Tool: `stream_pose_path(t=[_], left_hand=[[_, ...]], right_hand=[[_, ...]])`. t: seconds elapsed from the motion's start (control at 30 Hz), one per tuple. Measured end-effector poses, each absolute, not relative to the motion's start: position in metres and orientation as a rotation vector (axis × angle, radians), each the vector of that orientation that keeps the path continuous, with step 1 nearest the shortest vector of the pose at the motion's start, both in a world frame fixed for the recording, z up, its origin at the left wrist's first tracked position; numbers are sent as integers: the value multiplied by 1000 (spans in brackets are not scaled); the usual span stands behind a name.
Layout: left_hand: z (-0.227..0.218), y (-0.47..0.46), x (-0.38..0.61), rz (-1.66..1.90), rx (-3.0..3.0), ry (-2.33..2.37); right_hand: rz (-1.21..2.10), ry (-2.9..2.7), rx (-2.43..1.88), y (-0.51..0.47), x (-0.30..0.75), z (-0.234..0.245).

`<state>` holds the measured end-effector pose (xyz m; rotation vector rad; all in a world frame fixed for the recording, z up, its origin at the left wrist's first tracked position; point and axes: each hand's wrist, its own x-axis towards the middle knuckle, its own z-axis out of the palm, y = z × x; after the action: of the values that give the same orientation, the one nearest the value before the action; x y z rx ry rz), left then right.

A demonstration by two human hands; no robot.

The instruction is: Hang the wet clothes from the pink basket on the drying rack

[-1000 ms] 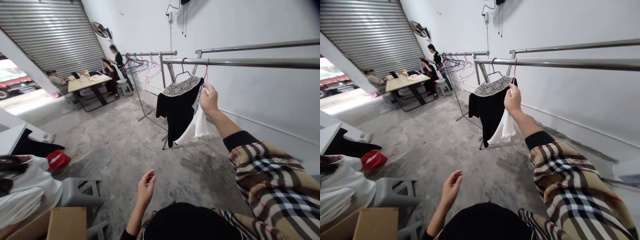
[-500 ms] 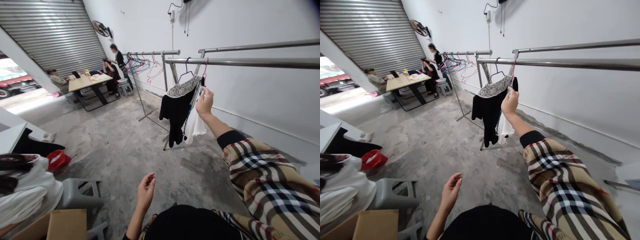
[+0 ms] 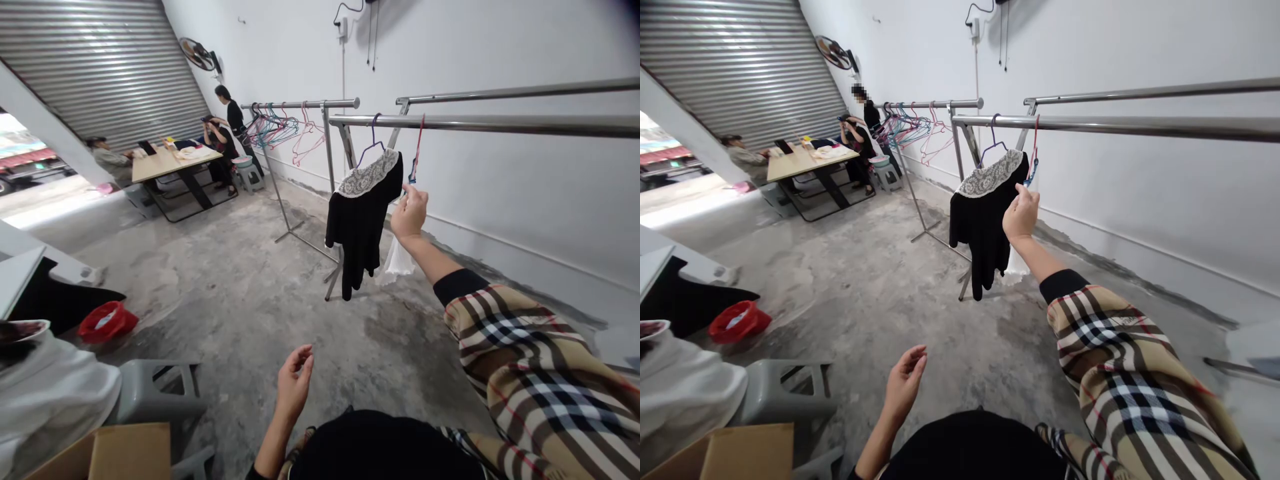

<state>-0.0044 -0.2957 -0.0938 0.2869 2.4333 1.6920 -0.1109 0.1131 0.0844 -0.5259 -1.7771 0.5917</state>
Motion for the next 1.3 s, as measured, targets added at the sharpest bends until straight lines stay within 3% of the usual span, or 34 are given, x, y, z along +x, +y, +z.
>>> stream_pose_path(t=[0.77,1.0,1.17,1.3], left_hand=[[-92,-280,-10,1645,353,2376],[-96,-256,-24,1536,498,2268],[-100,-229,-40,1424,619,2192],[-109,-199,-50,1317,728,2096]], right_hand=[[572,-1866,-463,100,-57,62],[888,-2090,-645,56,41,-34],[1099,-2200,-1095,19,141,-140],[1154,-1998,-1530,-4,223,-194]])
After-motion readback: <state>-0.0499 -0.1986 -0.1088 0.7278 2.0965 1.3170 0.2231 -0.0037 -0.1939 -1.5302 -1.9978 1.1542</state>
